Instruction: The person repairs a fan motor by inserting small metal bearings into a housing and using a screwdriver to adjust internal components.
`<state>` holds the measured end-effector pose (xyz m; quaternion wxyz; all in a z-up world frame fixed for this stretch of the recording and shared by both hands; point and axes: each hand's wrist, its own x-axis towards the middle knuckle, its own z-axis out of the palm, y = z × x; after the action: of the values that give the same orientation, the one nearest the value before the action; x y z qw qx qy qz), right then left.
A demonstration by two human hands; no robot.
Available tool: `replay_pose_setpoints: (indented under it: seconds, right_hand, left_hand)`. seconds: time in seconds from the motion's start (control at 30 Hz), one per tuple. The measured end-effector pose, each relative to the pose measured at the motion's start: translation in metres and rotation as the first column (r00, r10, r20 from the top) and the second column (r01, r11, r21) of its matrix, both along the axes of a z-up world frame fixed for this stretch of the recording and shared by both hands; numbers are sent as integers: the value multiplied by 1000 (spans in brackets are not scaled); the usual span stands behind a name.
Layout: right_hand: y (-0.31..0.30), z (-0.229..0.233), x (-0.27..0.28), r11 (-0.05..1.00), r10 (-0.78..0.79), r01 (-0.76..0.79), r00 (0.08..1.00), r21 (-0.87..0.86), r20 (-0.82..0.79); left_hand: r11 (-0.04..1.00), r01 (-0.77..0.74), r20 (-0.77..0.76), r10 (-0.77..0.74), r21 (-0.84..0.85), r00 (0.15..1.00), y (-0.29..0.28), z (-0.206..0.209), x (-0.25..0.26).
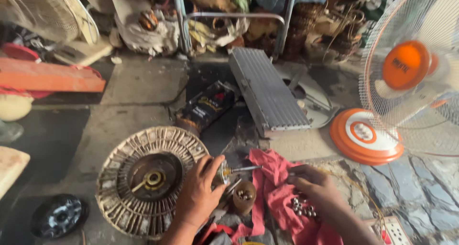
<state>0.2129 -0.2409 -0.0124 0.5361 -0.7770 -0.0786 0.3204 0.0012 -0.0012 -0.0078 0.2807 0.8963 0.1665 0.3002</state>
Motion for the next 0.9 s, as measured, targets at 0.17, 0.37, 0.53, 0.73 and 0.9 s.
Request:
replay_pose_setpoints:
  seconds: [0.17,0.37,0.53,0.73,0.9]
  right_hand:
    - [52,2,-35,951,95,-48,985,304,-144]
    - [53,-15,-39,933,46,25,981,360,-188]
    - [48,-22,-26,894,115,0,966,447,-229]
    - [56,-7,-30,974,195,-208,971,87,139]
    - [61,-1,-36,973,197,-207,975,103,101]
  left_hand:
    - [998,-8,-64,5,-57,998,0,4,-1]
    - [994,7,-69,-14,-108,998,0,2,-1]
    - [998,14,-57,-18,-61,998,0,1,-1]
    - [998,41,-104,-46,-44,994,-2,2,0]
    - [998,37,-111,-43,-52,993,-2,3,2]
